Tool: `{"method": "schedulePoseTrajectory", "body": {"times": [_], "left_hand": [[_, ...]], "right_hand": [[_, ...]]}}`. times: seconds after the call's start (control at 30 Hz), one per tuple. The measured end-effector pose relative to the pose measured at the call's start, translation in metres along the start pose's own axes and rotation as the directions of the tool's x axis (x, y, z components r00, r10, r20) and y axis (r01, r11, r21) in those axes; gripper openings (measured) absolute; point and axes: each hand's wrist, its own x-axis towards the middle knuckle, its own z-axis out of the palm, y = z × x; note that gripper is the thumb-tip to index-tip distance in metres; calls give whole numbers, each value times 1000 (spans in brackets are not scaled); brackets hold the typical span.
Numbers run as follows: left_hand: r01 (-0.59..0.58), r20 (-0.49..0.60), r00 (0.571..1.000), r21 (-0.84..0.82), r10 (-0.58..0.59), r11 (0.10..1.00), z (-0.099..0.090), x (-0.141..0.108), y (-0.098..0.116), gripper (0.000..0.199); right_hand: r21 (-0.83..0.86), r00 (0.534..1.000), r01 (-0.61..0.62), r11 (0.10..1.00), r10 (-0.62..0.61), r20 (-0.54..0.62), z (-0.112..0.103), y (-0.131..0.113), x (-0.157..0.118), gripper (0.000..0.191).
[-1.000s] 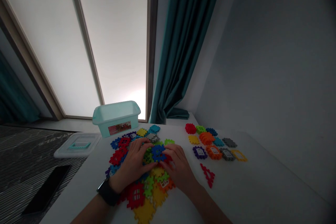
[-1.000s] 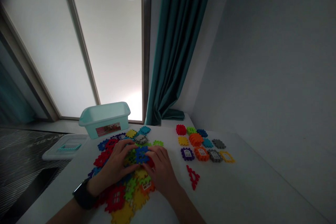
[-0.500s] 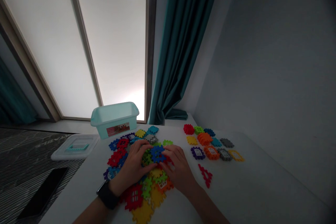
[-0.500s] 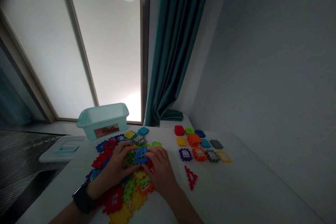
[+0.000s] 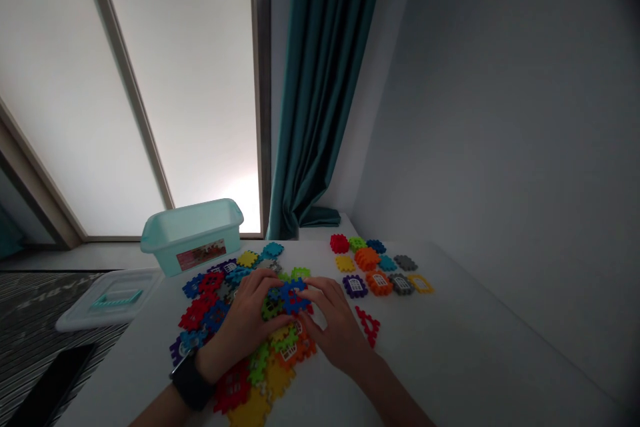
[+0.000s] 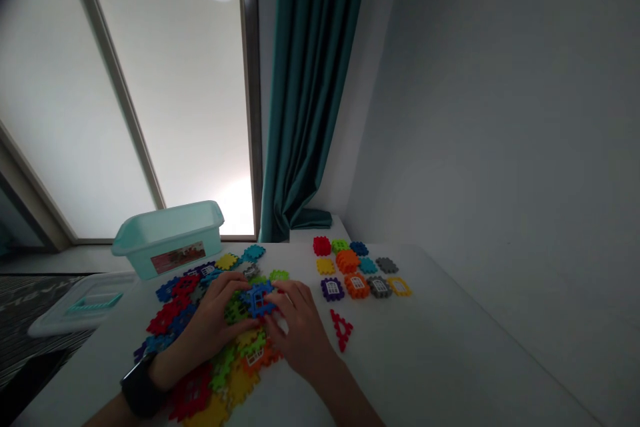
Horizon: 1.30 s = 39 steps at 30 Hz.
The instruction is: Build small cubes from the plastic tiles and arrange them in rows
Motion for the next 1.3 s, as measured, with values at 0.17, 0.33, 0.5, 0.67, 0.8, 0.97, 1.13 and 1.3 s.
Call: {"method": "schedulePoseTrajectory", "body": {"times": [0.17, 0.33, 0.5, 0.67, 0.8, 0.97, 1.13, 1.3], "left_hand": [[23, 91, 996, -6, -23, 1000, 14, 15, 17, 47], [64, 257, 965, -5, -61, 998, 32, 33, 29, 48], [53, 453, 888, 55, -72, 997, 44, 40, 38, 36], [-6, 616, 785, 104, -60, 995, 47, 43, 54, 47], [-44, 644, 764, 119, -43, 992, 55, 55, 55, 40], [-94, 612, 791, 149, -17, 984, 76, 78, 42, 31], [-80, 575, 818, 148, -20, 986, 102, 87, 25, 32], [-75, 541, 841, 144, -15, 987, 111, 86, 19, 31]], "right_hand": [[-49, 999, -42, 998, 41, -15, -15, 12, -14, 29], [-98, 995, -83, 992, 77, -58, -33, 27, -29, 27], [-121, 987, -143, 982, 132, -92, -50, 43, -48, 23], [-110, 981, -173, 979, 161, -107, -62, 56, -64, 19], [-101, 976, -194, 976, 182, -117, -73, 65, -68, 17], [-120, 965, -241, 963, 224, -137, -89, 84, -71, 14], [-189, 954, -286, 939, 261, -147, -110, 118, -76, 14], [-142, 910, -395, 908, 365, -197, -130, 168, -77, 19]]}}
